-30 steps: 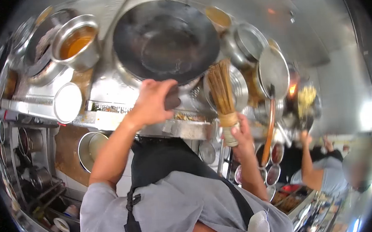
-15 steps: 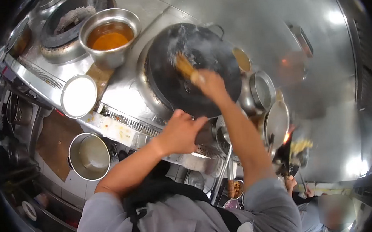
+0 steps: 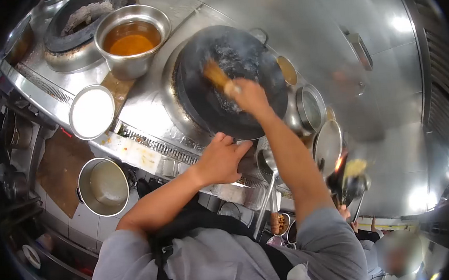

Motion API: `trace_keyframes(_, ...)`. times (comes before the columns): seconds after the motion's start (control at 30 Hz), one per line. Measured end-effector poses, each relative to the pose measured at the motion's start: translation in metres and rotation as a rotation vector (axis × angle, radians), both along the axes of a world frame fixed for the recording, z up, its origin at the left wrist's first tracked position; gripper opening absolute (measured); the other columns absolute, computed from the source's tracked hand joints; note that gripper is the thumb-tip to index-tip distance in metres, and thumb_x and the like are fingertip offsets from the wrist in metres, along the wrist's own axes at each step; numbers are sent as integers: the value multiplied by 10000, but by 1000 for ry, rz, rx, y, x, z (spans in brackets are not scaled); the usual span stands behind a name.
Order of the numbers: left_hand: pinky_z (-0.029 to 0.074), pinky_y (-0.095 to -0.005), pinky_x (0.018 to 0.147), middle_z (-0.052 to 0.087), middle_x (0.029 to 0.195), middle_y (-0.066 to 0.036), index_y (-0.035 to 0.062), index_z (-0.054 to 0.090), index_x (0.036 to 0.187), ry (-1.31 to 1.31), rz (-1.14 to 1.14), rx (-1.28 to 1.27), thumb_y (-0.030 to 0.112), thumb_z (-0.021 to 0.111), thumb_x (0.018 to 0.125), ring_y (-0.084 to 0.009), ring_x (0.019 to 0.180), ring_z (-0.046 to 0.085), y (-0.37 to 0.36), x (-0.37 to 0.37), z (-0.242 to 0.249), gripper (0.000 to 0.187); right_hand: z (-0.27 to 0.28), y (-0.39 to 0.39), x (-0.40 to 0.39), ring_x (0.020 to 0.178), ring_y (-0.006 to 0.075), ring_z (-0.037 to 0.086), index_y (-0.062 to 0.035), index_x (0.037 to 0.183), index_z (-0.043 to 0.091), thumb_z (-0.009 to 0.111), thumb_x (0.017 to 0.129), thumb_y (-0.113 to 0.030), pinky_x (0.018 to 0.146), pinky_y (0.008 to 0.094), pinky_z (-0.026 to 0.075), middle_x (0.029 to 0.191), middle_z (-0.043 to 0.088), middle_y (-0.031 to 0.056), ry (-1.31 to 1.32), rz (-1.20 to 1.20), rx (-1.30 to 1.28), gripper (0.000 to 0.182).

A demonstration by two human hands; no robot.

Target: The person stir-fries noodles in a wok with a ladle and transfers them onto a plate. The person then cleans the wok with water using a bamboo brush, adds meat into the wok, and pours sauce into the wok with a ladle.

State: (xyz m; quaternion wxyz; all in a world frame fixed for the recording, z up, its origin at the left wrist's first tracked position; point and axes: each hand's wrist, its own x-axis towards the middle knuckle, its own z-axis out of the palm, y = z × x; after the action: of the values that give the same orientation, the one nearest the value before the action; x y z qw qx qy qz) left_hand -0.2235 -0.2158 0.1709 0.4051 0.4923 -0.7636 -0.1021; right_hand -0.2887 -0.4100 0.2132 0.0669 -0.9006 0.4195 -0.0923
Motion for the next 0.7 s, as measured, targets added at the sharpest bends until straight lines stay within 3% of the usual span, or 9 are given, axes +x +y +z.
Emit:
trace_keyframes(0.13,356,-363,795,622,830,-66,46,537,1193,44,4,-42,322,759,594,-250,810,551,-3,2,-5,695,54,66,-71,891,394,635,-164,1064,667,588,835,-339,765,473,507,957,655,190,436,120,41,299)
trace_keyframes(0.27,352,-361,801,633,832,-80,54,531,1200,95,-39,49,307,775,571,-253,824,551,-3,1,0,721,53,-65,-26,847,381,649,-98,949,705,547,812,-309,736,464,523,920,664,207,550,100,-38,297)
trace_keyframes(0.3,347,-355,809,648,837,-96,50,518,1215,141,-23,47,289,778,550,-253,854,556,-5,1,0,753,33,-116,-12,844,370,652,-70,912,706,530,809,-304,756,468,520,896,663,212,529,117,-102,310)
trace_keyframes(0.33,350,-361,809,648,859,-99,51,517,1217,138,1,27,291,781,551,-255,855,559,-4,0,-1,755,46,-101,12,844,387,648,-53,892,695,524,822,-306,766,479,515,895,656,231,400,-123,-65,313)
trace_keyframes(0.43,352,-362,804,646,867,-97,45,516,1213,111,-2,97,291,781,545,-257,837,559,-2,0,6,760,3,-65,-10,865,395,643,-65,874,693,523,835,-317,759,494,513,914,653,251,154,-148,-116,306)
trace_keyframes(0.5,362,-374,793,605,802,-63,58,539,1187,124,46,-9,295,789,561,-246,797,544,-5,-2,-2,715,-5,-19,-43,900,363,644,-137,1069,671,598,832,-366,789,466,501,959,667,192,232,-92,-114,337)
trace_keyframes(0.6,361,-375,795,603,793,-76,57,540,1184,153,65,-67,287,778,569,-252,799,546,-6,-2,-6,699,24,22,-70,905,373,641,-147,1116,655,615,822,-369,795,473,502,1010,658,197,397,-90,-45,370)
trace_keyframes(0.67,362,-375,796,601,796,-87,55,540,1181,143,-10,21,287,770,576,-255,795,546,-6,0,-7,687,18,-18,-79,800,389,647,-67,869,688,519,859,-374,729,499,516,829,647,263,306,15,-104,351)
trace_keyframes(0.7,362,-375,796,601,796,-87,55,540,1181,147,-31,32,287,770,576,-255,795,546,-3,-2,-8,687,18,-39,-64,834,383,647,-64,882,687,514,858,-371,744,486,517,868,647,263,285,-14,-103,353)
